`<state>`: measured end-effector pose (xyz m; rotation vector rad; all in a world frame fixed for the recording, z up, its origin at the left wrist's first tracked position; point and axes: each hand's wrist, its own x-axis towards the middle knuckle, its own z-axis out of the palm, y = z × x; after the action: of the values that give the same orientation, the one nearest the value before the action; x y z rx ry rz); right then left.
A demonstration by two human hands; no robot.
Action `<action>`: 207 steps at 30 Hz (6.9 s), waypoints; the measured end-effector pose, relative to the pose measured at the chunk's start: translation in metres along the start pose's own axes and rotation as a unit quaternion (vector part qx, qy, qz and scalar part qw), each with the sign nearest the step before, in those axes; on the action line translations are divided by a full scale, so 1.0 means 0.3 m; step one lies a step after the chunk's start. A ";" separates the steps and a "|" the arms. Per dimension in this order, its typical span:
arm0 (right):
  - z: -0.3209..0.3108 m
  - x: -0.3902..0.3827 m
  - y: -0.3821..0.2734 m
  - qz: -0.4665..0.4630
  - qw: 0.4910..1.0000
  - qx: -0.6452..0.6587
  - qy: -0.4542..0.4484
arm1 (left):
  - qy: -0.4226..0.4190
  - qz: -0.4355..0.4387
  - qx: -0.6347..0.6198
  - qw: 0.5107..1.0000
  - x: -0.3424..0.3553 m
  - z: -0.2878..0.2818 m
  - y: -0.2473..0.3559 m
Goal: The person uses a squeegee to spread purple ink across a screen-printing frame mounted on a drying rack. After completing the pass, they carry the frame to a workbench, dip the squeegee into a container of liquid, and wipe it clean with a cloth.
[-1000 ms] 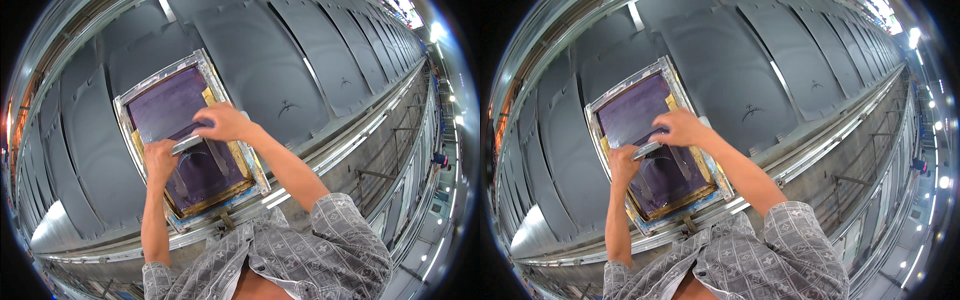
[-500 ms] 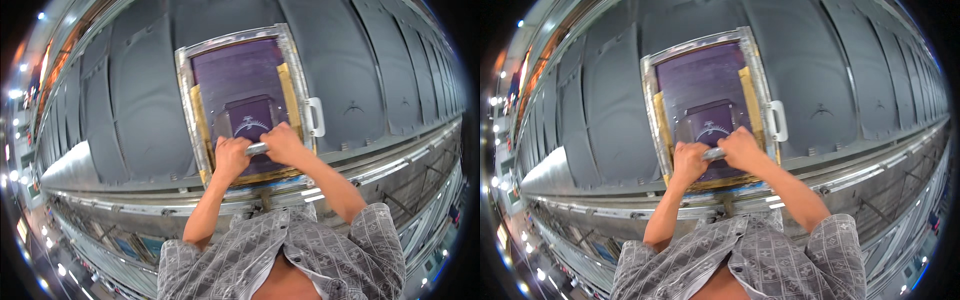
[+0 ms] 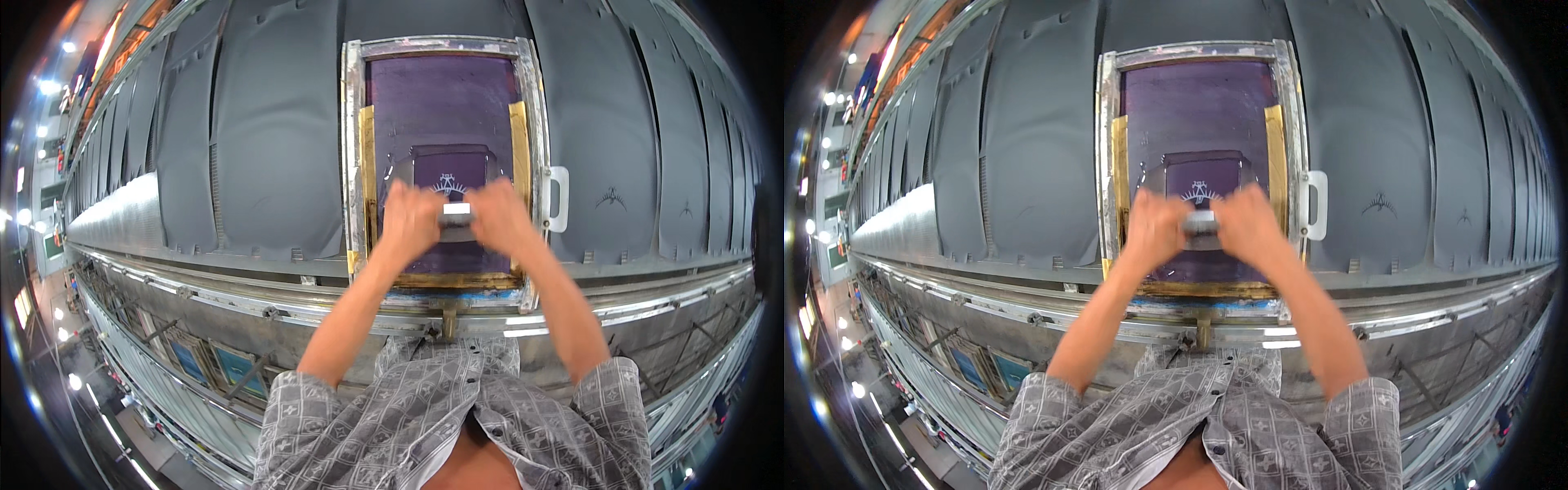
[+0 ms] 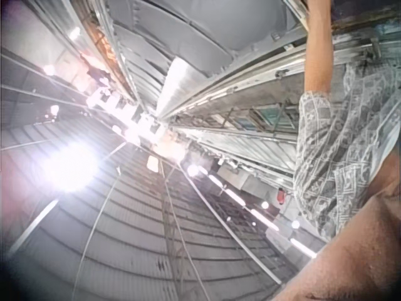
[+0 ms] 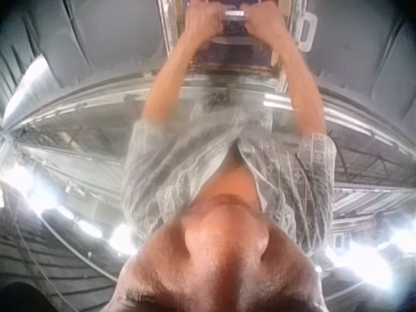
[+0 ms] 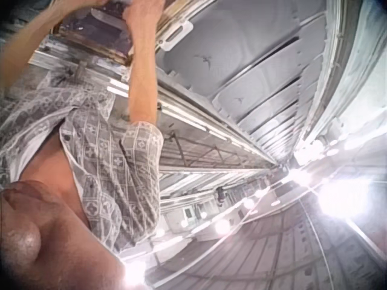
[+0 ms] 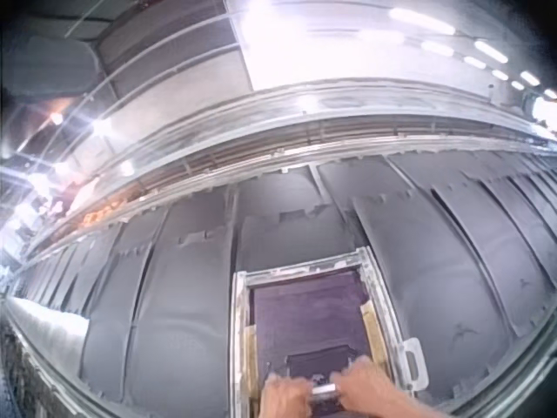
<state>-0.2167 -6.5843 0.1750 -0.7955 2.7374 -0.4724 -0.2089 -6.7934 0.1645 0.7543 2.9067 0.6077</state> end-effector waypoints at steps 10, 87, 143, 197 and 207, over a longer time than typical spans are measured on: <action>0.032 -0.153 -0.138 0.043 0.996 0.073 0.038 | 0.059 -0.027 -0.116 0.991 -0.153 -0.036 0.092; -0.135 -0.123 0.345 0.418 0.779 0.379 0.273 | 0.098 -0.033 -0.047 0.994 -0.243 -0.060 0.146; 0.276 0.696 -1.012 -0.026 0.999 0.044 0.010 | -0.057 -0.001 -0.011 0.998 -0.594 -0.501 -1.010; 0.518 1.173 -1.446 0.363 0.844 0.229 0.321 | 0.062 0.008 0.047 0.997 -1.384 -0.814 -1.647; 0.158 1.364 -1.622 0.123 0.934 0.328 0.064 | -0.007 0.002 -0.037 0.999 -0.805 -1.015 -1.937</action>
<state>-0.3066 -7.2107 0.2528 -0.2507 2.4662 -1.3155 -0.3115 -7.4836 0.2088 0.7523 2.8534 0.7019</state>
